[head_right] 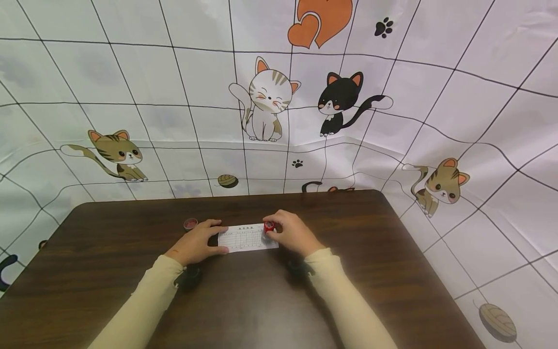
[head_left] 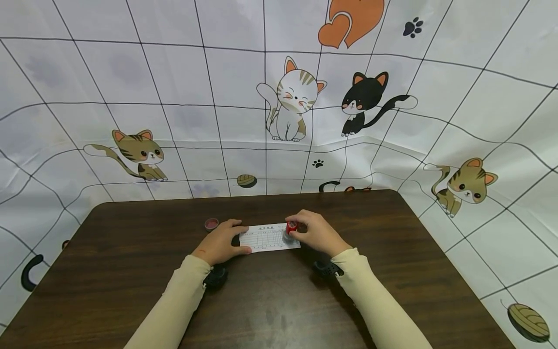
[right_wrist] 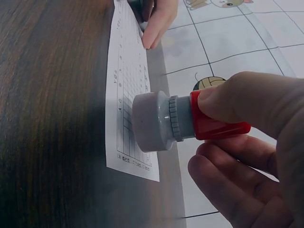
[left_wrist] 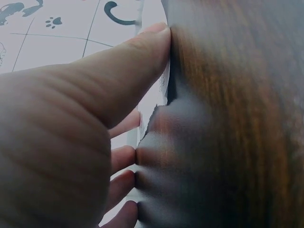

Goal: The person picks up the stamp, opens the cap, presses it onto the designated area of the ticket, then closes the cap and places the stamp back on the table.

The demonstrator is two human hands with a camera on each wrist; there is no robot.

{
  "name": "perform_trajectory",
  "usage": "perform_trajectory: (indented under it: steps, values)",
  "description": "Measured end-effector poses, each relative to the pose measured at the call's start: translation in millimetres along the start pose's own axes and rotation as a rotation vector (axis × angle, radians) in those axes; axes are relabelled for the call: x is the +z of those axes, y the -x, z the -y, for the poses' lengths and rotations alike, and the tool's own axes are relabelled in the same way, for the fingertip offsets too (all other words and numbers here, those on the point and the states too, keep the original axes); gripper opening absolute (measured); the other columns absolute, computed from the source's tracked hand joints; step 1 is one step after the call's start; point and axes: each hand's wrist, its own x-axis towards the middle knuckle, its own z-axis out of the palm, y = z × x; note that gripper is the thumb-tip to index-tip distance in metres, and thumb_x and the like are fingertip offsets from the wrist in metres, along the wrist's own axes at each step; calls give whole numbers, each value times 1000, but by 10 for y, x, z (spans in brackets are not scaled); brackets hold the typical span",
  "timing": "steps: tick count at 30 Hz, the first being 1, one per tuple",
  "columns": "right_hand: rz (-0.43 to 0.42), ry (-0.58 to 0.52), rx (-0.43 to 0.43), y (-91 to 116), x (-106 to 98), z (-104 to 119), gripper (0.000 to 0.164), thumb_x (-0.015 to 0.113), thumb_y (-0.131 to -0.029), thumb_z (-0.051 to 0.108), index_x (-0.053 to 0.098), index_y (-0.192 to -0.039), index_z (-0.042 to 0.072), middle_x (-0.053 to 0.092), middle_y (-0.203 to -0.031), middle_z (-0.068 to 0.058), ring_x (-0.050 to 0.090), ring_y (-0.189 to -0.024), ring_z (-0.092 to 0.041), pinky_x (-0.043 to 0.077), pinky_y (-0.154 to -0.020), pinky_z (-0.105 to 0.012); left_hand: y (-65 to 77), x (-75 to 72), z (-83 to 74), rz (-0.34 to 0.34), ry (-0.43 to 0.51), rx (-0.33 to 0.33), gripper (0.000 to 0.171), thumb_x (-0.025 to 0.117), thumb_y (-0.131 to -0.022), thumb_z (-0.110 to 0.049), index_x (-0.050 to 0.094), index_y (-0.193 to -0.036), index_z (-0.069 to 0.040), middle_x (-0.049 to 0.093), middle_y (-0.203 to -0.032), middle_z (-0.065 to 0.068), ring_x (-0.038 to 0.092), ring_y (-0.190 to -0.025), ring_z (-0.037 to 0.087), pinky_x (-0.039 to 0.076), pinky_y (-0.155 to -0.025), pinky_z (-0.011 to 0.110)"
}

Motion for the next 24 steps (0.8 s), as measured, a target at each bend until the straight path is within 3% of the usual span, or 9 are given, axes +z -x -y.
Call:
perform_trajectory:
  steps: [6, 15, 24]
  values:
    - [21, 13, 13, 8, 17, 12, 35, 79, -92, 8, 73, -126, 4, 68, -106, -1, 64, -92, -25, 54, -78, -32, 4, 4, -3, -3, 6, -2, 75, 80, -88, -48, 57, -149, -12, 44, -158, 18, 42, -145, 40, 40, -114, 59]
    - [31, 35, -10, 3, 39, 20, 32, 79, -91, 9, 74, -122, 4, 69, -107, -2, 64, -94, -19, 56, -83, -35, 7, 4, 3, -9, -3, 18, 74, 79, -90, -49, 57, -149, -10, 44, -157, 20, 43, -144, 41, 40, -113, 59]
    - [52, 20, 21, 11, 37, 40, 38, 79, -91, 9, 71, -128, 3, 68, -112, -4, 65, -96, -24, 56, -84, -39, 17, 5, -2, -18, -12, 30, 76, 79, -90, -49, 55, -149, -7, 45, -157, 20, 43, -144, 40, 40, -113, 58]
